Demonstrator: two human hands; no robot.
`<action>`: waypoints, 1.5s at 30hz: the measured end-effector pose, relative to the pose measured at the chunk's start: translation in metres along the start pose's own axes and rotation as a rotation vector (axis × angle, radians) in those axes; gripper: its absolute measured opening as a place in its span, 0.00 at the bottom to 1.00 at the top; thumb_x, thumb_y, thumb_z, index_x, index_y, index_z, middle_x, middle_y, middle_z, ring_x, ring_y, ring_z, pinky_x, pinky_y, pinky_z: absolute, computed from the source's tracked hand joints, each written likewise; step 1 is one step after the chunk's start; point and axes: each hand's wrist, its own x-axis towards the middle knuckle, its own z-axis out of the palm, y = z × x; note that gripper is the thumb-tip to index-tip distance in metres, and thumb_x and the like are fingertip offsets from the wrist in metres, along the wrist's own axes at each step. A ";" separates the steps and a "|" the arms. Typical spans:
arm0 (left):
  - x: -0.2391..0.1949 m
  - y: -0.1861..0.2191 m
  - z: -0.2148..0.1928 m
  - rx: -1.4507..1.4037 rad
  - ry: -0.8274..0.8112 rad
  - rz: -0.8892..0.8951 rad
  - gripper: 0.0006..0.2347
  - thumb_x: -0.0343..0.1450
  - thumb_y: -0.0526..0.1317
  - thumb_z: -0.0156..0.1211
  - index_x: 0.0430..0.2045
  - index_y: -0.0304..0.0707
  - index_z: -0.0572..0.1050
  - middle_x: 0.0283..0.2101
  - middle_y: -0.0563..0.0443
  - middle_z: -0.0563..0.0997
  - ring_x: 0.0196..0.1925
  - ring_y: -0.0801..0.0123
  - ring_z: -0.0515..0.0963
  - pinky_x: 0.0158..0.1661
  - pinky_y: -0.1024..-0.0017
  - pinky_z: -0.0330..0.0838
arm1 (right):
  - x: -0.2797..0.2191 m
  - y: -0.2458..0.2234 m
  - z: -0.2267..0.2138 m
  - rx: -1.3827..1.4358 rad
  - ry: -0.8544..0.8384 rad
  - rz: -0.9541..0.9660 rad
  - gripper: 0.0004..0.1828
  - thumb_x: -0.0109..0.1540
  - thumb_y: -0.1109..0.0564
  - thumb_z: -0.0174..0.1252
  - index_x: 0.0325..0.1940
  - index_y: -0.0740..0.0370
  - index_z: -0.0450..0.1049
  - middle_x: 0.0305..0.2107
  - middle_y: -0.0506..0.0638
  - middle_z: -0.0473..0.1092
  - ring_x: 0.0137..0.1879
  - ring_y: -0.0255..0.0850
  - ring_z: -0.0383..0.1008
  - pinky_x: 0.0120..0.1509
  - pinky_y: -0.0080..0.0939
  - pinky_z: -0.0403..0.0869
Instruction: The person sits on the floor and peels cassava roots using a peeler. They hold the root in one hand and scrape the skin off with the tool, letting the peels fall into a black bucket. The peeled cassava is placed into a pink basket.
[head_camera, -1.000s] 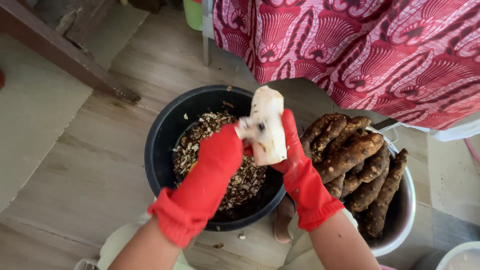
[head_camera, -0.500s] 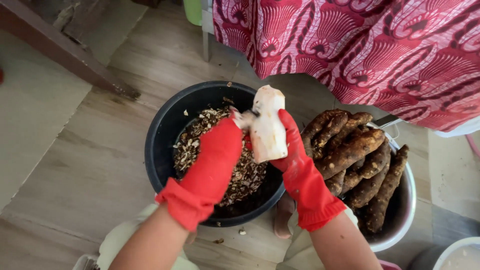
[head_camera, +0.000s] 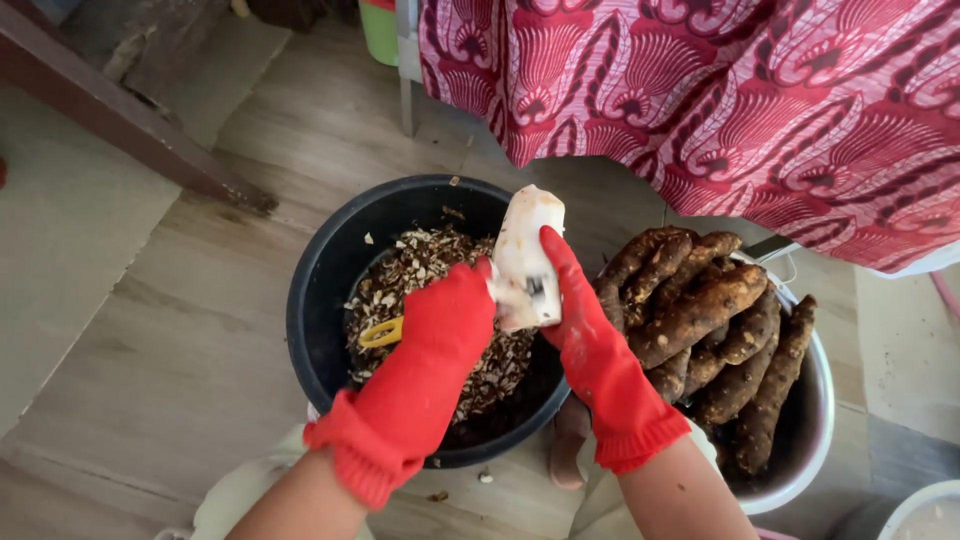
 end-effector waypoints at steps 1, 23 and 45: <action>-0.001 -0.001 -0.001 -0.039 -0.039 -0.037 0.20 0.70 0.45 0.49 0.59 0.56 0.73 0.26 0.53 0.70 0.16 0.60 0.75 0.20 0.53 0.71 | -0.002 0.001 0.003 0.028 -0.068 0.010 0.32 0.56 0.40 0.67 0.51 0.69 0.78 0.41 0.65 0.78 0.40 0.51 0.82 0.47 0.47 0.80; 0.013 0.024 -0.124 -0.723 -0.281 -0.453 0.22 0.78 0.56 0.38 0.40 0.41 0.79 0.40 0.44 0.86 0.45 0.60 0.86 0.59 0.81 0.68 | 0.037 -0.003 -0.050 0.161 -0.414 0.171 0.36 0.63 0.39 0.56 0.63 0.71 0.67 0.55 0.70 0.70 0.57 0.64 0.72 0.71 0.70 0.60; 0.094 -0.040 -0.026 -0.774 -0.773 -0.936 0.36 0.53 0.85 0.36 0.54 0.92 0.71 0.63 0.74 0.75 0.63 0.69 0.78 0.64 0.65 0.67 | 0.027 -0.001 -0.057 0.136 -0.340 0.417 0.30 0.54 0.43 0.68 0.45 0.71 0.74 0.37 0.67 0.73 0.43 0.53 0.76 0.63 0.65 0.71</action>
